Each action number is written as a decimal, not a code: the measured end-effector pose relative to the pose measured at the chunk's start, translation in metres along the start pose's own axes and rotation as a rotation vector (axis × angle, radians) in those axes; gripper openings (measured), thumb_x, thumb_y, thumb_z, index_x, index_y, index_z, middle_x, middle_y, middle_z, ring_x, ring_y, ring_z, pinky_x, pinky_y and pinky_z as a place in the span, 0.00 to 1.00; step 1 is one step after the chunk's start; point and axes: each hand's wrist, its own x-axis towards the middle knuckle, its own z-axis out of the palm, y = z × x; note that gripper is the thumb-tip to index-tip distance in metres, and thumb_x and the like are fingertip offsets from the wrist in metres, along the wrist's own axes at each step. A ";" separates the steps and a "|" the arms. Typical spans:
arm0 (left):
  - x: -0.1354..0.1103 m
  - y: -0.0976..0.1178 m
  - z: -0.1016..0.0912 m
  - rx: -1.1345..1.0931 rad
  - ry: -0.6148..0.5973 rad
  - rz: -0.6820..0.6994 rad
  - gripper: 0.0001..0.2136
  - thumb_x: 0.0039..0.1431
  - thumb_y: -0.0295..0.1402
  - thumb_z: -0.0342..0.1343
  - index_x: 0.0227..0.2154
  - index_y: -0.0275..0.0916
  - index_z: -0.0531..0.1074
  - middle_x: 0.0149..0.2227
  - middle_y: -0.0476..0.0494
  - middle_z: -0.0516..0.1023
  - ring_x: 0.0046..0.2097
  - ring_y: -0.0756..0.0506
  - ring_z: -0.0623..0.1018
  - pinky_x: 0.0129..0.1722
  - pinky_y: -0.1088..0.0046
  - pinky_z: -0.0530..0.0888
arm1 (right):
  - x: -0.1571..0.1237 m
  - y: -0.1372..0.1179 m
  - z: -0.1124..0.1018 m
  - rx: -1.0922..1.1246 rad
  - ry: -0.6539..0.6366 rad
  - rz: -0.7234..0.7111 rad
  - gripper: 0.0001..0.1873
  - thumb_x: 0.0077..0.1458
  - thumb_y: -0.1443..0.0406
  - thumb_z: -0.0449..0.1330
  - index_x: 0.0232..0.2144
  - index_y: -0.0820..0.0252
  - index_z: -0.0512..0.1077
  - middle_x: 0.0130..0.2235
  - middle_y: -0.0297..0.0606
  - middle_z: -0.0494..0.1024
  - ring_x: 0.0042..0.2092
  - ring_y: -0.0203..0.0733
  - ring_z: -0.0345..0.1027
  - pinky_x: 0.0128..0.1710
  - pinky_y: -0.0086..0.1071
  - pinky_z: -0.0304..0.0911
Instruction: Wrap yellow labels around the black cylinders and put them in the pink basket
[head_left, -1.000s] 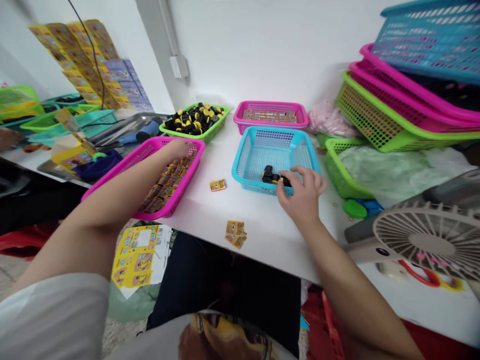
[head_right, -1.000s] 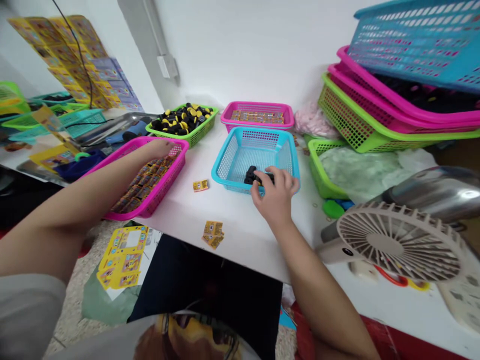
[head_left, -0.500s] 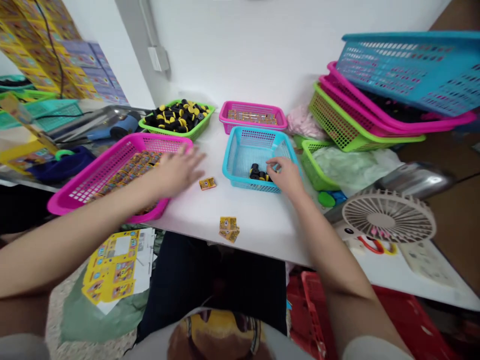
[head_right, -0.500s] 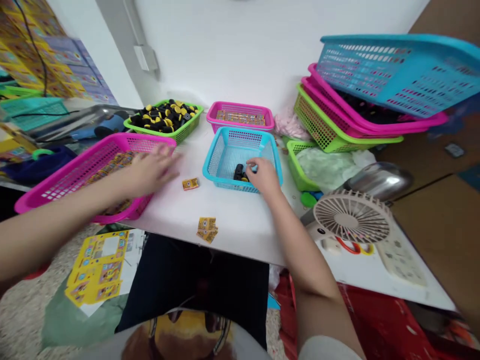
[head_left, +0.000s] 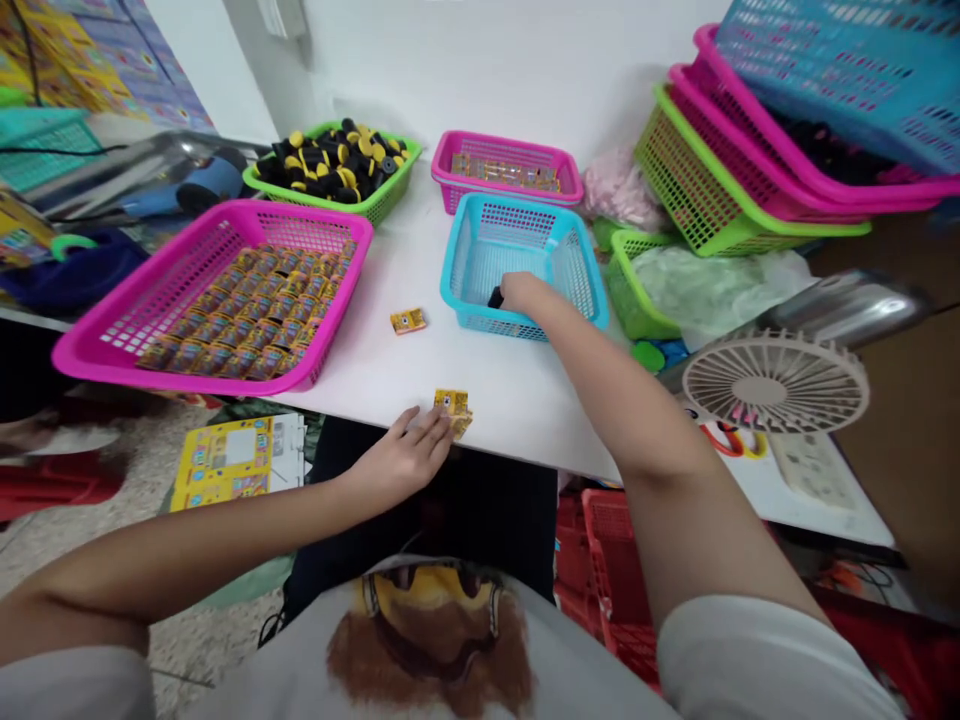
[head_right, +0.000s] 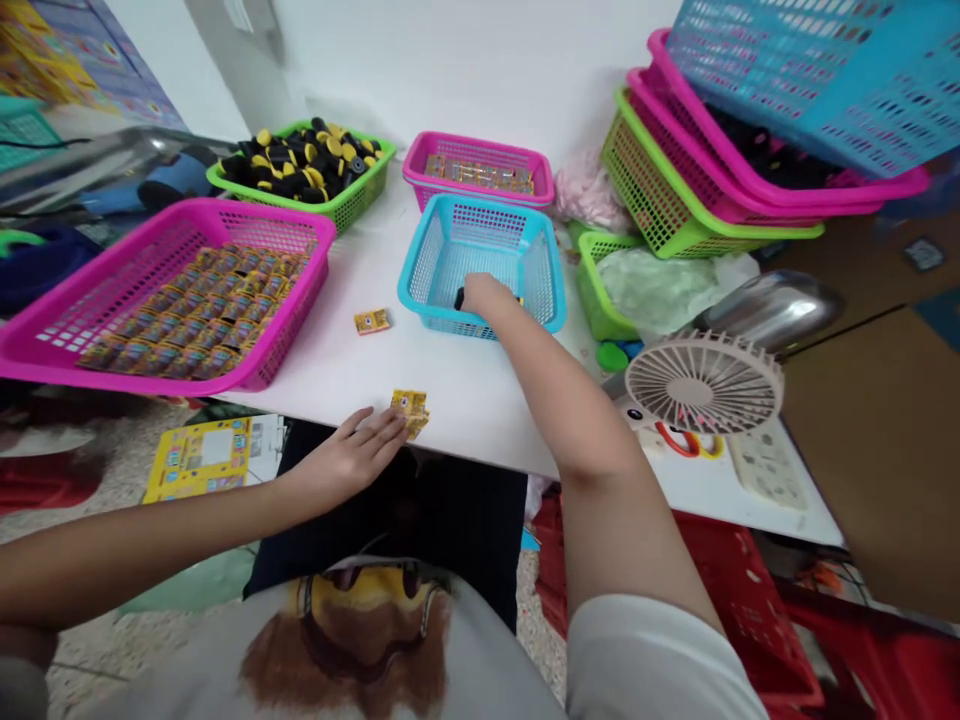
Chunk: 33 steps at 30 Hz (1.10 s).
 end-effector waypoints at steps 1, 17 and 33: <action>0.000 -0.002 0.000 0.002 0.012 0.023 0.20 0.70 0.19 0.44 0.54 0.29 0.78 0.60 0.30 0.79 0.63 0.34 0.79 0.60 0.54 0.79 | 0.000 0.000 0.000 0.007 0.003 -0.001 0.18 0.46 0.69 0.69 0.42 0.65 0.80 0.43 0.55 0.83 0.48 0.57 0.76 0.44 0.42 0.70; 0.026 -0.014 -0.007 -0.209 0.012 -0.067 0.17 0.72 0.21 0.43 0.55 0.33 0.73 0.54 0.35 0.83 0.55 0.44 0.84 0.51 0.70 0.82 | -0.086 0.039 0.054 0.590 1.107 -0.341 0.11 0.63 0.55 0.60 0.43 0.53 0.68 0.49 0.46 0.79 0.54 0.50 0.75 0.56 0.49 0.71; 0.061 -0.054 0.008 -0.473 -0.100 -0.273 0.14 0.68 0.38 0.60 0.52 0.37 0.78 0.49 0.37 0.83 0.50 0.40 0.83 0.52 0.66 0.80 | -0.076 0.043 0.085 0.438 1.246 -0.674 0.08 0.61 0.61 0.65 0.43 0.49 0.72 0.44 0.40 0.81 0.47 0.46 0.79 0.47 0.46 0.78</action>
